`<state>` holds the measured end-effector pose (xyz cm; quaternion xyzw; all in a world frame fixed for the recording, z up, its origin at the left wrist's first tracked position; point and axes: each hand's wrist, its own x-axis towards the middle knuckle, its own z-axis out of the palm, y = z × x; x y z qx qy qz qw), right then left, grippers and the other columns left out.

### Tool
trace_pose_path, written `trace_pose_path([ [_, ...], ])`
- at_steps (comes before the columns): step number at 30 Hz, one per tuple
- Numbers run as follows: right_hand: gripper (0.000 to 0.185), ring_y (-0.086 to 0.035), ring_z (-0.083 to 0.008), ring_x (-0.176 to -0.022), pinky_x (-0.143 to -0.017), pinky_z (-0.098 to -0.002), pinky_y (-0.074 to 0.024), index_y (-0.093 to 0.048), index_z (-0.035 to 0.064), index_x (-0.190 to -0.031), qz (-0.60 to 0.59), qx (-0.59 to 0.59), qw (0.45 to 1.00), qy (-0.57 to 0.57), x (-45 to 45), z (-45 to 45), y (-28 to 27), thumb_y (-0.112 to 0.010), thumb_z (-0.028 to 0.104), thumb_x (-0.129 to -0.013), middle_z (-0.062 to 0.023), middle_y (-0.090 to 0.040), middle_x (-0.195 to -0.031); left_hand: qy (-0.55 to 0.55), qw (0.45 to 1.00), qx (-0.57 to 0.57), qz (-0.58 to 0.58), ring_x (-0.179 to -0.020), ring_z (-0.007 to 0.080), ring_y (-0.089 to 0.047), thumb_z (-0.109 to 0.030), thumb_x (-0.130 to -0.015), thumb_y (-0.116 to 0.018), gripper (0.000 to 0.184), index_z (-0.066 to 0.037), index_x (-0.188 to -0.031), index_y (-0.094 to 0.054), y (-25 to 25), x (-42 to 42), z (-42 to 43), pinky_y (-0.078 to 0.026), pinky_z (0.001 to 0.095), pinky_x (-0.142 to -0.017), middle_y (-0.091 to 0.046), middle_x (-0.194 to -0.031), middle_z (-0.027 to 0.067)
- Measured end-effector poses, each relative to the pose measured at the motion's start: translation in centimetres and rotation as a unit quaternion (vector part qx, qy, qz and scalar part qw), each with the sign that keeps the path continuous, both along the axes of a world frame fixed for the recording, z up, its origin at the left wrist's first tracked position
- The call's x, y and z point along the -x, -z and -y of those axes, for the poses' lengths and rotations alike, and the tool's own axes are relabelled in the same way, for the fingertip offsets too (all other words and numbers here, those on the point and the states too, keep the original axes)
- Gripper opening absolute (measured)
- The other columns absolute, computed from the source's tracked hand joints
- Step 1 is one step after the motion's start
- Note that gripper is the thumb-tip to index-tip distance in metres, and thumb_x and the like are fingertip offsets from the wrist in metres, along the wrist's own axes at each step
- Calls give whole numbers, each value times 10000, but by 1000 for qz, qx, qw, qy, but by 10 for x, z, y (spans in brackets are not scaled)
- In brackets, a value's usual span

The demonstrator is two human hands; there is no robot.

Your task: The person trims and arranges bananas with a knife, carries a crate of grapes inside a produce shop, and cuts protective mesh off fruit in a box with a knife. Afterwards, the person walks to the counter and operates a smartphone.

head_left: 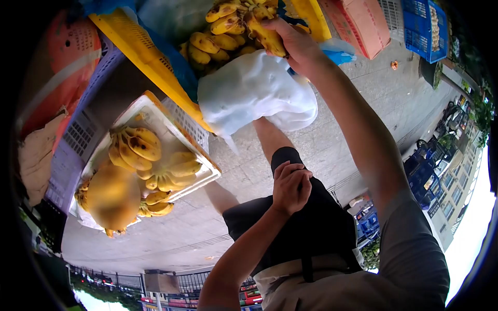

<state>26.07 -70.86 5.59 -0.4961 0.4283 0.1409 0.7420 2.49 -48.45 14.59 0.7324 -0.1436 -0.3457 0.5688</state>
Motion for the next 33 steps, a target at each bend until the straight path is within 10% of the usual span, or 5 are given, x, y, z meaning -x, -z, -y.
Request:
trace_pose_path([
  [5,441,-663,-147,-873,-756,-295,-552,-637,29,-1217,125,-94,988,10,19,-21,-41,-708,370,-945,-70,-698,-1036,-9,1000,2,0,-1031,220,-676,-100,-902,-647,56,-127,-893,-694,-1,5,0,-445,468,-1052,-724,-908,-5],
  [12,515,-643,-115,-813,-734,-286,-574,-710,9,-1046,-207,78,975,-37,18,-67,-21,-720,509,-926,-39,-663,-922,-11,1000,-1,-2,-1042,232,-673,-125,-905,-652,44,-127,-899,-695,0,4,-6,-449,479,-1050,-716,-913,12],
  [16,586,-672,-161,-834,-793,-304,-575,-703,-27,-1088,-5,62,985,-160,-42,-108,0,-686,545,-962,-64,-689,-907,-27,1000,6,-6,-1051,238,-672,-145,-932,-622,83,-122,-911,-699,2,1,-4,-440,483,-1057,-718,-913,1],
  [18,625,-720,-211,-955,-912,-323,-565,-681,-33,-1194,126,236,890,-368,-78,-109,21,-678,549,-965,-105,-742,-1043,-34,999,17,-6,-1057,244,-675,-154,-950,-598,120,-117,-931,-710,4,-4,-3,-427,484,-1073,-727,-924,-7],
  [33,274,-647,-399,-956,-853,-467,-541,-671,54,-1179,200,690,527,-455,-278,-17,197,-631,146,-924,-235,-692,-1061,-219,975,18,12,-1057,231,-707,-136,-861,-667,86,-114,-905,-738,21,-71,14,-430,491,-1099,-747,-882,21],
])
